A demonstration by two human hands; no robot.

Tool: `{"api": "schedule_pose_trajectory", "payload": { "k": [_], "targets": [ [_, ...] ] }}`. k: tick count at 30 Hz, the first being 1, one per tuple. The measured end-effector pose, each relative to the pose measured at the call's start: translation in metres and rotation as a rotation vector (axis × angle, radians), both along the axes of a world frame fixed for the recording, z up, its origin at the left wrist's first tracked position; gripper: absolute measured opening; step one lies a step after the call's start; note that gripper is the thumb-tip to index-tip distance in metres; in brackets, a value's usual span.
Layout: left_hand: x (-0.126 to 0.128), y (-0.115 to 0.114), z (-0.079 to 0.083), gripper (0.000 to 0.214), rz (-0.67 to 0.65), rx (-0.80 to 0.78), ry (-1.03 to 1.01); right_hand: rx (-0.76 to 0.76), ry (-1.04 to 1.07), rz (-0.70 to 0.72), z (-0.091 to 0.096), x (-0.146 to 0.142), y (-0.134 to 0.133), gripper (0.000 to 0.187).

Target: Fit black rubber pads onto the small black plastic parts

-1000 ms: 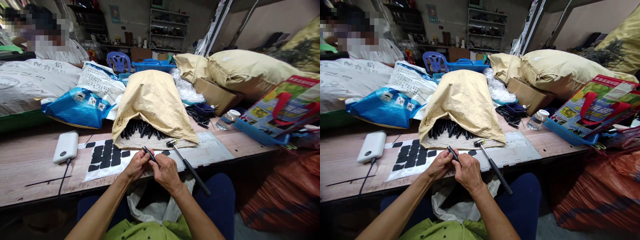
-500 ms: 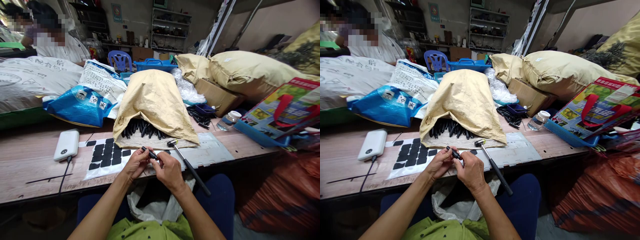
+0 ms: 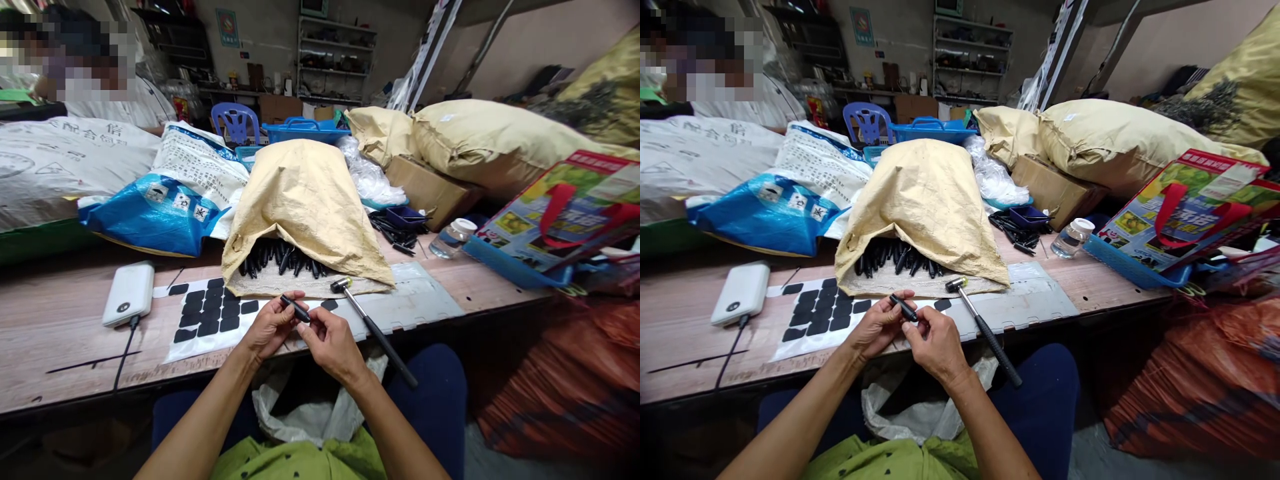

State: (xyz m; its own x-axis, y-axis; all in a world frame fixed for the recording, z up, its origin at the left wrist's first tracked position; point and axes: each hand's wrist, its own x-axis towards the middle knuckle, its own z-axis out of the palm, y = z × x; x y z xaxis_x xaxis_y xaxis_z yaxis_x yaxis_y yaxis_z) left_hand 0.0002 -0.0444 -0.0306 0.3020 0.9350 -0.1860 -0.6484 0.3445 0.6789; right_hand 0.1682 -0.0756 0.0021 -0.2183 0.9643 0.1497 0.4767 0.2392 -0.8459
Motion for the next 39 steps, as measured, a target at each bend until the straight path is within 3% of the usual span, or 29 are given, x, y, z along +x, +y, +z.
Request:
{"api": "schedule_pose_trajectory", "payload": {
  "k": [5, 8, 10, 13, 15, 19, 21, 24, 27, 31, 33, 36, 39],
  "targets": [
    [0.001, -0.005, 0.007, 0.04, -0.09, 0.051, 0.04, 0.068, -0.002, -0.029, 0.0, 0.001, -0.002, 0.031],
    [0.001, -0.011, 0.012, 0.059, -0.175, 0.129, 0.027, 0.14, 0.015, 0.024, 0.007, 0.014, -0.01, 0.025],
    [-0.002, -0.013, 0.017, 0.076, -0.218, 0.187, 0.01, 0.132, -0.002, 0.14, 0.012, 0.029, -0.02, 0.018],
    [-0.011, -0.005, 0.028, 0.076, -0.132, 0.247, 0.112, -0.053, -0.115, 0.381, 0.013, 0.055, -0.035, 0.012],
    [-0.018, 0.012, 0.034, 0.061, 0.041, 0.246, 0.339, -0.141, -0.262, 0.445, 0.004, 0.066, -0.042, 0.013],
    [-0.025, 0.06, 0.035, 0.03, 0.426, 0.234, 0.936, -0.053, -0.617, 0.232, -0.036, 0.067, -0.048, 0.013],
    [-0.023, 0.08, 0.032, 0.021, 0.524, 0.267, 1.176, -0.048, -0.738, 0.15, -0.056, 0.063, -0.048, 0.01],
    [-0.015, 0.096, 0.028, 0.022, 0.51, 0.244, 1.512, -0.156, -0.813, 0.177, -0.068, 0.057, -0.05, 0.012],
    [-0.011, 0.099, 0.028, 0.022, 0.401, 0.174, 1.731, -0.24, -0.742, 0.268, -0.054, 0.058, -0.053, 0.015],
    [-0.016, 0.088, 0.027, 0.016, 0.344, 0.275, 1.732, -0.092, -0.391, 0.268, -0.015, 0.067, -0.048, 0.012],
    [-0.018, 0.077, 0.024, 0.016, 0.328, 0.452, 1.645, 0.104, -0.27, 0.077, -0.002, 0.076, -0.039, 0.018],
    [-0.013, 0.054, 0.016, 0.016, 0.206, 0.752, 1.481, 0.301, -0.392, -0.27, 0.001, 0.091, -0.019, 0.02],
    [-0.003, 0.036, 0.008, 0.014, 0.061, 0.894, 1.428, 0.283, -0.594, -0.359, -0.01, 0.099, -0.001, 0.022]
  ]
}}
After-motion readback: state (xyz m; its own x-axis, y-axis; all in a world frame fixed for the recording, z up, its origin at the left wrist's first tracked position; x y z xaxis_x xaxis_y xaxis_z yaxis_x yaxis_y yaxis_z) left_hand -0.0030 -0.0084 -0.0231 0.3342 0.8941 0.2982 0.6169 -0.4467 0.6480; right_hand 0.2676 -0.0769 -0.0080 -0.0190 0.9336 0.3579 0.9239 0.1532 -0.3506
